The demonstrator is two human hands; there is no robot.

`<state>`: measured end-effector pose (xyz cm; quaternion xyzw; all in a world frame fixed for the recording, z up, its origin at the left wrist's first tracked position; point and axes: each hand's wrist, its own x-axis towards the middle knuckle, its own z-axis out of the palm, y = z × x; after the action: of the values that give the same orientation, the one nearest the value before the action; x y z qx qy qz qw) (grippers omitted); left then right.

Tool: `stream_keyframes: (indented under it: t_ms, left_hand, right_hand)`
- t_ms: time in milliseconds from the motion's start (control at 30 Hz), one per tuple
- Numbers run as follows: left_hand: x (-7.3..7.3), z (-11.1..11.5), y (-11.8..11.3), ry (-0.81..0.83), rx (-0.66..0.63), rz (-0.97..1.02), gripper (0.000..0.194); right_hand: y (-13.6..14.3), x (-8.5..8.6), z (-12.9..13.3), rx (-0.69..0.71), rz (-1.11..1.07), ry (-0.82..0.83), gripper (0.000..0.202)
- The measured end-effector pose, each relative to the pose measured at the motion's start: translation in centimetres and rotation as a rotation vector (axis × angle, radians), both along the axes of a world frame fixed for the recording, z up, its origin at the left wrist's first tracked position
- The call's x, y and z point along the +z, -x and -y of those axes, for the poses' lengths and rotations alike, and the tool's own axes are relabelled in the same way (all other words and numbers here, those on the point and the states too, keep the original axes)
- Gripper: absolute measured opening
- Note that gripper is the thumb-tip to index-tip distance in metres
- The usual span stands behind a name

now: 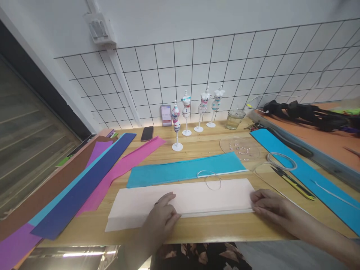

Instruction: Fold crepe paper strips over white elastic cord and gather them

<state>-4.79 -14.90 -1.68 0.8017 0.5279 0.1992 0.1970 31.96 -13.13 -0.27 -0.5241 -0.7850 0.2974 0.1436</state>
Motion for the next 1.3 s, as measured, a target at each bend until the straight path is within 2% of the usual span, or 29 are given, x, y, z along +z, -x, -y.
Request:
stream_keyframes:
  t_ms: [133, 333, 667, 1100, 1300]
  left_hand:
    - [0.0, -0.1, -0.4, 0.015, 0.035, -0.009, 0.018]
    - [-0.5, -0.1, -0.8, -0.015, 0.054, -0.041, 0.018]
    - [-0.8, -0.1, -1.1, -0.09, 0.066, -0.059, 0.023]
    - [-1.2, -0.2, -1.3, -0.177, 0.066, -0.03, 0.023]
    - [-1.2, -0.2, -1.3, -0.157, 0.073, -0.06, 0.022]
  right_hand:
    - [-0.2, -0.2, 0.2, -0.048, -0.004, -0.025, 0.033]
    - [-0.1, 0.0, 0.3, -0.042, 0.067, -0.059, 0.032]
    - [-0.5, -0.8, 0.0, -0.027, 0.139, -0.123, 0.031]
    - [-0.5, -0.8, 0.0, -0.067, 0.079, -0.133, 0.032]
    - [-0.4, -0.9, -0.1, -0.071, 0.09, -0.135, 0.034]
